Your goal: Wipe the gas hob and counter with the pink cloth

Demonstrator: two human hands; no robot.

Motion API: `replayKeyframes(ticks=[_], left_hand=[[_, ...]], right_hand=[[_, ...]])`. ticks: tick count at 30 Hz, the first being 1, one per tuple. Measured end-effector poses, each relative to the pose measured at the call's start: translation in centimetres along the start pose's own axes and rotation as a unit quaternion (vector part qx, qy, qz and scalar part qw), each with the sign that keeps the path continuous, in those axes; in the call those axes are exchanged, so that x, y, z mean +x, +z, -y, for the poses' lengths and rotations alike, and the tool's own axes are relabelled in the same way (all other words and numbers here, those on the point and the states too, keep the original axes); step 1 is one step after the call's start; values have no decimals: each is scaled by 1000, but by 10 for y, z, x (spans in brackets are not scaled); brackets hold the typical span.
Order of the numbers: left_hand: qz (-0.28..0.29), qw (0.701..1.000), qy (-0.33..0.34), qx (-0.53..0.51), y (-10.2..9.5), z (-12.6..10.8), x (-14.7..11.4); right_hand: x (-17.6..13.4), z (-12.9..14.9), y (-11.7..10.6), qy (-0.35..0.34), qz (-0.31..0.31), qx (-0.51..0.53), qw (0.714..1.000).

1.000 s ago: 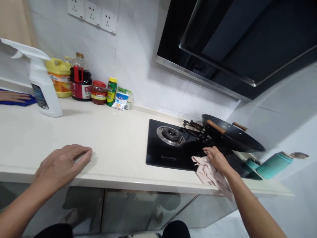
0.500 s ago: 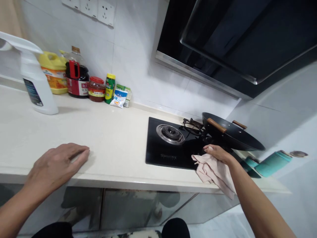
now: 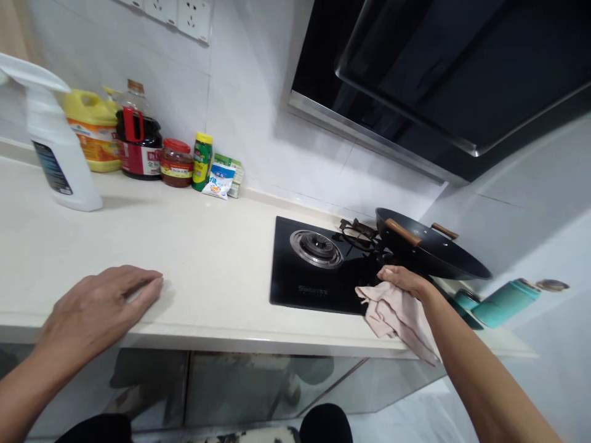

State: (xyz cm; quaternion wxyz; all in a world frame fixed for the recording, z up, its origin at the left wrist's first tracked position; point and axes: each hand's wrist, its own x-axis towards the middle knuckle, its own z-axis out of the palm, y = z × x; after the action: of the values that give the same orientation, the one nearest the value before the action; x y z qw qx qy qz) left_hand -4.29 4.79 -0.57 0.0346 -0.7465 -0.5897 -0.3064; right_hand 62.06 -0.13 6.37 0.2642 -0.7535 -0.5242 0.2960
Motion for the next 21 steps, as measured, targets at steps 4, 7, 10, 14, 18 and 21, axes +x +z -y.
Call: replayKeyframes(ticks=[4, 7, 10, 14, 18, 21], left_hand=[[3, 1000, 0, -3, 0, -1, 0], [2, 1000, -3, -2, 1, 0, 1], [5, 1000, -3, 1, 2, 3, 2], [26, 999, -29, 5, 2, 5, 3], [27, 999, -42, -4, -1, 0, 4], [27, 999, -39, -13, -5, -3, 4]], right_hand=[[-3, -1, 0, -3, 14, 13, 1000], [-5, 1, 0, -6, 16, 14, 1000], [-5, 3, 0, -10, 4, 4, 1000], [-3, 5, 4, -9, -28, -22, 999], [2, 7, 13, -4, -81, -56, 995], [1, 7, 21, -12, -139, -95, 986]])
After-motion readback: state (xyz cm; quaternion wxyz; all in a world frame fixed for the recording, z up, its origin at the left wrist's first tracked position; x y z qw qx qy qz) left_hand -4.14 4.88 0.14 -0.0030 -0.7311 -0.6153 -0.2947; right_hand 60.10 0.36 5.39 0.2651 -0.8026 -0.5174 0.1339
